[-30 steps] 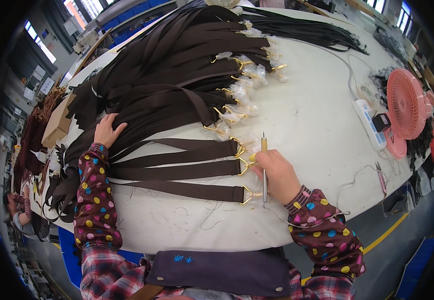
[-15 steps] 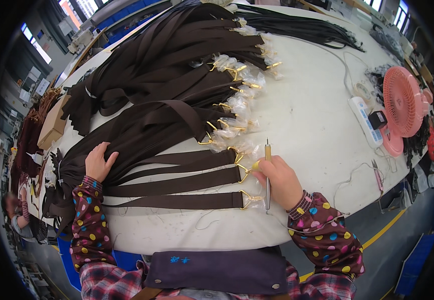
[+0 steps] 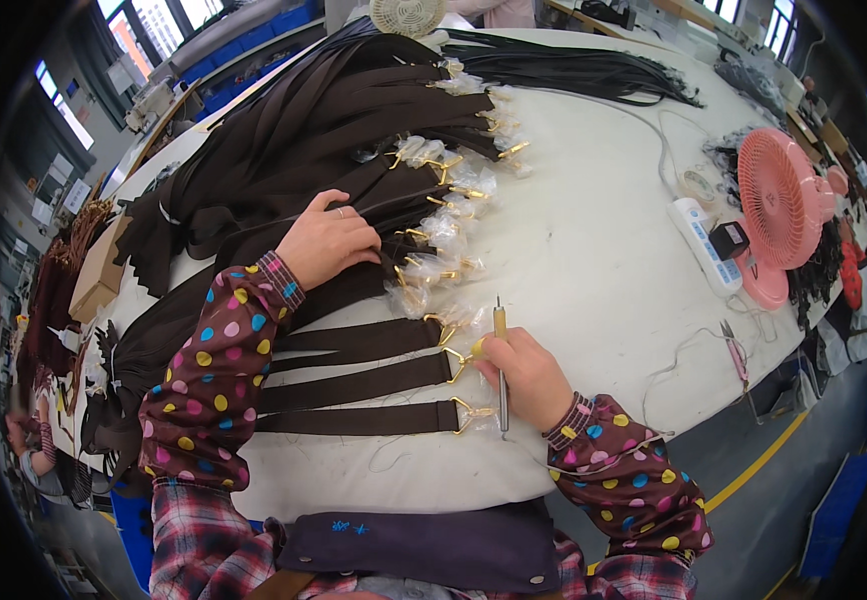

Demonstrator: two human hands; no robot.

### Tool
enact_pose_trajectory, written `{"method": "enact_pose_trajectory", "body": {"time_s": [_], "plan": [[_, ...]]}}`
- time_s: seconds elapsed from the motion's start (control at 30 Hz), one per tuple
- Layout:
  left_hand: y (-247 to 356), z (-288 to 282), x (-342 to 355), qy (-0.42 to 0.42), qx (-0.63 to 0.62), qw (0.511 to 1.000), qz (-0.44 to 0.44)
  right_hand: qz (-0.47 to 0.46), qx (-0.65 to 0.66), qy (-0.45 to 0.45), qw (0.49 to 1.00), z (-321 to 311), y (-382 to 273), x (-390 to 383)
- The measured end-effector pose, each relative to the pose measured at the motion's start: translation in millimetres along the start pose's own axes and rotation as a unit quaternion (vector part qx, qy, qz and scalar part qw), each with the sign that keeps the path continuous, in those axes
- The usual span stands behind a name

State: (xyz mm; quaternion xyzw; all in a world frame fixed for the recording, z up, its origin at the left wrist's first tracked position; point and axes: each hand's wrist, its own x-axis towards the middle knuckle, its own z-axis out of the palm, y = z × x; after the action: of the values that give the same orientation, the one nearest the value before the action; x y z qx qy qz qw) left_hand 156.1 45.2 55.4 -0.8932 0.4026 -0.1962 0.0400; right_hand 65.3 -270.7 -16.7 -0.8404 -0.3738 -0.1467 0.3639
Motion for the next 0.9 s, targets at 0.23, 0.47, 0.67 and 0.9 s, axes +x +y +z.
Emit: {"method": "enact_pose_trajectory", "body": {"time_s": [0.23,0.47,0.67,0.9], "plan": [[-67.6,32.8,9.5,0.148,-0.171,0.88,-0.419,-0.007,0.006,0.001,1.0,3.4,-2.3,3.4],[21.7,-12.3,-46.0,0.077,-0.088,0.96,-0.255,0.047,0.005,-0.016,0.999,-1.8,-0.5,-4.2],[48.6,-22.3,-149.9,-0.04,0.02,0.93,-0.365,0.032,0.0,-0.006,0.999,1.5,0.6,-2.7],[12.8,-3.5,-184.4,-0.042,0.004,0.922,-0.385,0.007,-0.004,0.004,1.0,4.8,-2.8,6.5]]}}
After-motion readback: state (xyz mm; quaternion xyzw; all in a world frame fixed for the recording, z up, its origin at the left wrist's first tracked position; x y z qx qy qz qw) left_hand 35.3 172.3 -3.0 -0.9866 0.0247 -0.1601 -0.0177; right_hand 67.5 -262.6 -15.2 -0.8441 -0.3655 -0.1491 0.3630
